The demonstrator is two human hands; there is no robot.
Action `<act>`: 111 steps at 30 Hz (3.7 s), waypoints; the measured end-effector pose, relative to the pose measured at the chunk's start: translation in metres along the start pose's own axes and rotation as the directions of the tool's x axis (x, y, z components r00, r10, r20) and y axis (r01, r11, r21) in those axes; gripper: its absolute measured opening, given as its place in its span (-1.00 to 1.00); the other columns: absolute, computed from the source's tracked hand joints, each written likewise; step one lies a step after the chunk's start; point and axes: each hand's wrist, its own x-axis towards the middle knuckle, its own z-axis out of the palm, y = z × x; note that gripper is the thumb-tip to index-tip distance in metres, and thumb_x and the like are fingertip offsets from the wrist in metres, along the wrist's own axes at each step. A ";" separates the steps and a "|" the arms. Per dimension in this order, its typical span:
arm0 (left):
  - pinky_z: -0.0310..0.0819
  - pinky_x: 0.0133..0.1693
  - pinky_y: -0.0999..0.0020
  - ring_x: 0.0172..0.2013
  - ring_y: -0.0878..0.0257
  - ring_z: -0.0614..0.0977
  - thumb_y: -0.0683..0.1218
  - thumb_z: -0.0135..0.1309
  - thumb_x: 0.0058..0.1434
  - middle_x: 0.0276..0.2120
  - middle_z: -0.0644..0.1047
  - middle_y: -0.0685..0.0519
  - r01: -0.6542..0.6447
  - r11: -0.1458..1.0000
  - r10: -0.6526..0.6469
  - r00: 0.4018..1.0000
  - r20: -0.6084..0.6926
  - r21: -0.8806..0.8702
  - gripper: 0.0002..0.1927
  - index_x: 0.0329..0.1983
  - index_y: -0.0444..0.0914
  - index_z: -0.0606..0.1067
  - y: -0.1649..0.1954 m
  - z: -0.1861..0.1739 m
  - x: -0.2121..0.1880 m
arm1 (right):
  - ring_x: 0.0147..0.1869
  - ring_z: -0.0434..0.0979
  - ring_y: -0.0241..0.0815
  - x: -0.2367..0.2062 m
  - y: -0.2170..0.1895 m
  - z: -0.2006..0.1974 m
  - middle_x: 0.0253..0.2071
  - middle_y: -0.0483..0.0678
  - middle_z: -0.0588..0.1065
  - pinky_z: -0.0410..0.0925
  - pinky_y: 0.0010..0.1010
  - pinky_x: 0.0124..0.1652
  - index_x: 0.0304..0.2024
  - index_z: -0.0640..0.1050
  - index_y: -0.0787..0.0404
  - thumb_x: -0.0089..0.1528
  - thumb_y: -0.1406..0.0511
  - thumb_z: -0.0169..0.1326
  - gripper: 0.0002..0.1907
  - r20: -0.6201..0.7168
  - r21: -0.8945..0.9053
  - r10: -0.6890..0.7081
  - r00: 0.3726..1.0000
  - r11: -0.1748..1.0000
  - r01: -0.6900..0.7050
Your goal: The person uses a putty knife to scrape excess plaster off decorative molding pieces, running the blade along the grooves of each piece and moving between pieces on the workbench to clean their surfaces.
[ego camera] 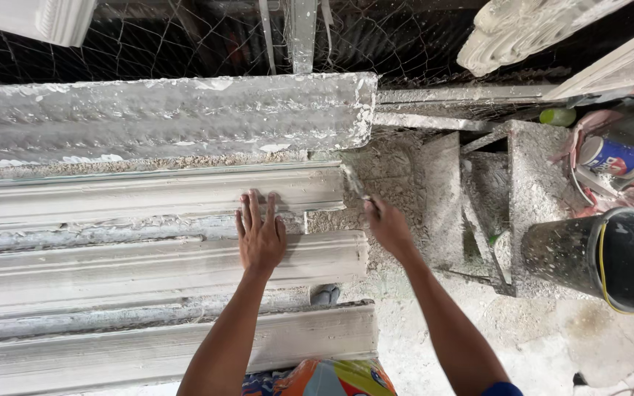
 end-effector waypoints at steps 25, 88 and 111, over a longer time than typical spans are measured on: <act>-0.20 0.44 -0.13 0.53 -0.13 -0.03 0.05 -0.22 0.42 0.53 0.02 -0.21 0.013 0.999 -0.014 1.000 -0.022 -0.044 -0.40 0.54 -0.05 0.17 0.004 -0.008 0.000 | -0.35 0.64 0.07 0.013 -0.038 -0.011 -0.33 0.09 0.60 0.45 -0.09 -0.32 -0.01 0.53 0.21 0.45 0.07 -0.15 -0.61 -0.058 -0.133 -0.124 0.991 0.984 0.116; -0.31 0.46 -0.11 0.54 -0.10 -0.16 0.09 -0.29 0.44 0.56 -0.11 -0.21 0.045 0.999 -0.047 0.994 0.101 0.022 -0.38 0.57 -0.05 0.10 0.001 0.009 -0.001 | -0.60 0.42 -0.22 -0.184 0.116 -0.013 -0.60 0.03 0.50 0.30 -0.26 -0.51 0.22 0.47 0.13 0.37 0.12 -0.03 -0.58 0.012 -0.009 0.118 0.993 0.993 -0.118; -0.29 0.45 -0.10 0.54 -0.10 -0.12 0.08 -0.30 0.44 0.55 -0.09 -0.19 0.024 0.999 -0.026 0.998 0.052 0.025 -0.39 0.57 -0.02 0.11 -0.001 0.007 -0.001 | -0.52 0.49 -0.04 -0.135 0.103 -0.033 -0.47 0.11 0.56 0.37 -0.15 -0.46 0.25 0.46 0.11 0.39 0.09 -0.10 -0.56 0.076 -0.110 0.016 0.997 0.994 -0.008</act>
